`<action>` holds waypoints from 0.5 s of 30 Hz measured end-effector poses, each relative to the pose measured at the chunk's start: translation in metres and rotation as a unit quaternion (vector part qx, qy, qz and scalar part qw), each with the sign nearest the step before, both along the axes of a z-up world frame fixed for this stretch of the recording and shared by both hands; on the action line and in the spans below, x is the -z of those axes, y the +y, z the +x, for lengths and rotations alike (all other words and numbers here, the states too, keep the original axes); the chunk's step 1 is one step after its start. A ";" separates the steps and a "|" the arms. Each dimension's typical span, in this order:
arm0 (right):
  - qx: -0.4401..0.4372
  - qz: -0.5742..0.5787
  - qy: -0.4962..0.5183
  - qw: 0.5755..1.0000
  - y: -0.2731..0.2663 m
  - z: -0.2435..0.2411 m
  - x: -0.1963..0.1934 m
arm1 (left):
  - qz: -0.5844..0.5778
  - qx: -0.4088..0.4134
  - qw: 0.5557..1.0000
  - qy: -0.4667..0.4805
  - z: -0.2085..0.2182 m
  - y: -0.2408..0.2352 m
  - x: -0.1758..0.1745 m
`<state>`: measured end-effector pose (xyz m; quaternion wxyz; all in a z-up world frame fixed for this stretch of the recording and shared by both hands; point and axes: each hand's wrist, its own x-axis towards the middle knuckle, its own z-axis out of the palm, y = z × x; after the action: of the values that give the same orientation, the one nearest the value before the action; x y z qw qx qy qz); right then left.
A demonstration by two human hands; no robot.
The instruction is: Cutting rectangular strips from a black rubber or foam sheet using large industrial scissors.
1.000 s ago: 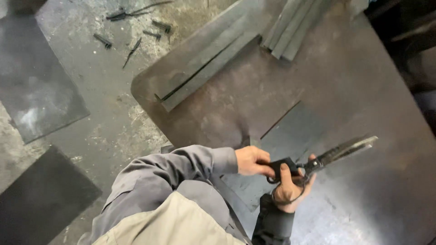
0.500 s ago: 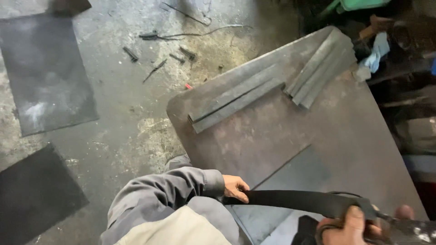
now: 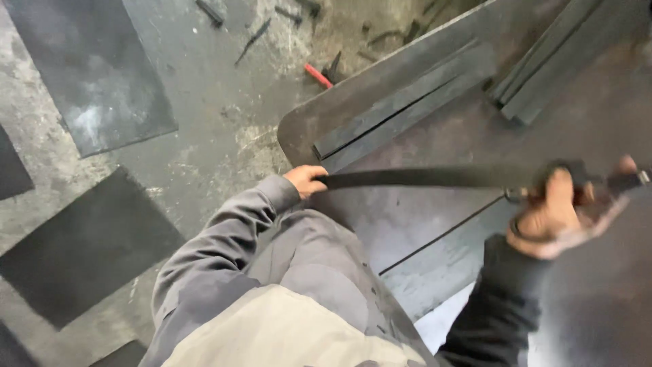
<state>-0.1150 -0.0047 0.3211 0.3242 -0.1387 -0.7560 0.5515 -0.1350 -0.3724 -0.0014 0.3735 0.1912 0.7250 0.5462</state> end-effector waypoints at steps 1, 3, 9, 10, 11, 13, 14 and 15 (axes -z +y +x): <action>0.009 -0.002 -0.012 1.000 0.011 -0.013 0.017 | -0.002 0.009 1.000 -0.012 -0.005 -0.008 0.000; -0.044 -0.009 -0.003 0.999 0.035 -0.032 0.052 | -0.046 -0.035 0.998 -0.033 -0.015 -0.021 0.001; -0.094 -0.057 -0.033 0.993 0.108 -0.091 0.136 | -0.065 -0.127 0.990 0.009 -0.023 -0.026 0.029; -0.081 -0.058 -0.038 0.994 0.104 -0.106 0.135 | -0.065 -0.114 0.991 0.004 -0.025 -0.020 0.026; -0.055 -0.065 -0.041 0.995 0.101 -0.121 0.134 | -0.066 -0.160 0.985 0.024 -0.026 -0.015 0.022; -0.020 -0.075 -0.049 0.996 0.108 -0.143 0.141 | -0.068 -0.195 0.978 0.038 -0.030 -0.003 0.008; -0.053 -0.003 -0.058 0.997 0.116 -0.151 0.149 | -0.077 -0.204 0.975 0.031 -0.037 0.001 -0.002; -0.085 0.070 -0.068 0.992 0.124 -0.158 0.157 | -0.087 -0.212 0.973 0.023 -0.044 0.006 -0.012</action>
<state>-0.2730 0.1188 0.1640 0.2331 -0.0883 -0.8223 0.5116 -0.1789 -0.3666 0.0108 0.2471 0.0123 0.8025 0.5429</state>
